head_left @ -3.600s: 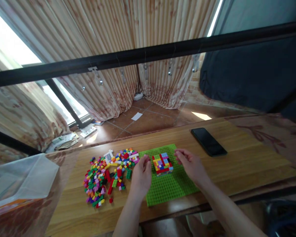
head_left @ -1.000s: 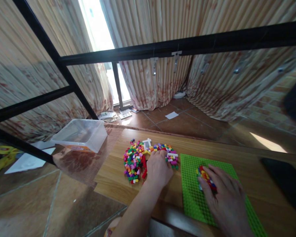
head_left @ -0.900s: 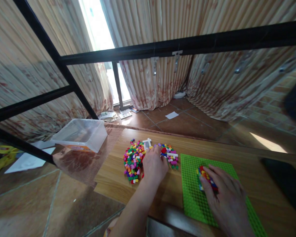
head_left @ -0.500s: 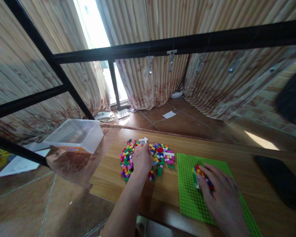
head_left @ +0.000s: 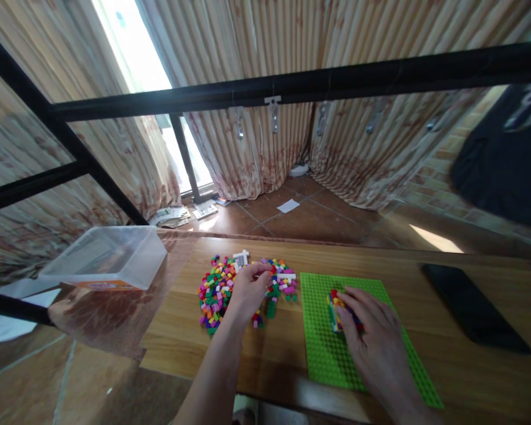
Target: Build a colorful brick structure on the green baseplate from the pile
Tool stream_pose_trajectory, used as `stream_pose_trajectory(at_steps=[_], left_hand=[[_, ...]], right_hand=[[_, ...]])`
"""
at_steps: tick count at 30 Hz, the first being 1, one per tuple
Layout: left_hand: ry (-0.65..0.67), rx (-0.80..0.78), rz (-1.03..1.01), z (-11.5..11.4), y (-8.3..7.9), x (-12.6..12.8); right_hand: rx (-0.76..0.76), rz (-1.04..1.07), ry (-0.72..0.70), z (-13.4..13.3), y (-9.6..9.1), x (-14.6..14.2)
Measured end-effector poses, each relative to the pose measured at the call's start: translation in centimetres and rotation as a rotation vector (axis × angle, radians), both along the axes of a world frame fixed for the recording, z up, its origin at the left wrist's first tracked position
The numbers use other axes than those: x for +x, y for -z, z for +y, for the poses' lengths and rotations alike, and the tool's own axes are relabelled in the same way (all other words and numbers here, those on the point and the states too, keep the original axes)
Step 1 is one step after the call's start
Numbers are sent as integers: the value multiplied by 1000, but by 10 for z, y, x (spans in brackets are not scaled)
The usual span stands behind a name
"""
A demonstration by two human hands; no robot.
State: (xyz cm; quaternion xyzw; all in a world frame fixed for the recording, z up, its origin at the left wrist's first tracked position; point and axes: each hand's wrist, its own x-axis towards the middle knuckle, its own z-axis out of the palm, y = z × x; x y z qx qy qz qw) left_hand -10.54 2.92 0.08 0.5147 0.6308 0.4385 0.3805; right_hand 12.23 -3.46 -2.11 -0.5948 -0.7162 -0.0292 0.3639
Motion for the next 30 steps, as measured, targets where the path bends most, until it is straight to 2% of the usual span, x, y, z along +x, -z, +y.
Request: stream_pose_trajectory(at_steps=[7, 11, 13, 18, 24, 30], left_hand=[[-19, 71, 437, -4, -6, -9], [-191, 78, 704, 12, -12, -28], [-221, 53, 813, 25, -10, -38], [-144, 4, 866, 44, 2, -46], [-120, -22, 893, 43, 3, -35], [-127, -27, 867, 40, 3, -38]], right_hand=[[3, 8, -19, 1, 1, 2], [-2, 15, -20, 1, 1, 3], [-3, 16, -26, 1, 0, 3], [13, 18, -44, 2, 0, 5], [23, 18, -57, 4, 2, 7], [26, 24, -65, 3, 1, 7]])
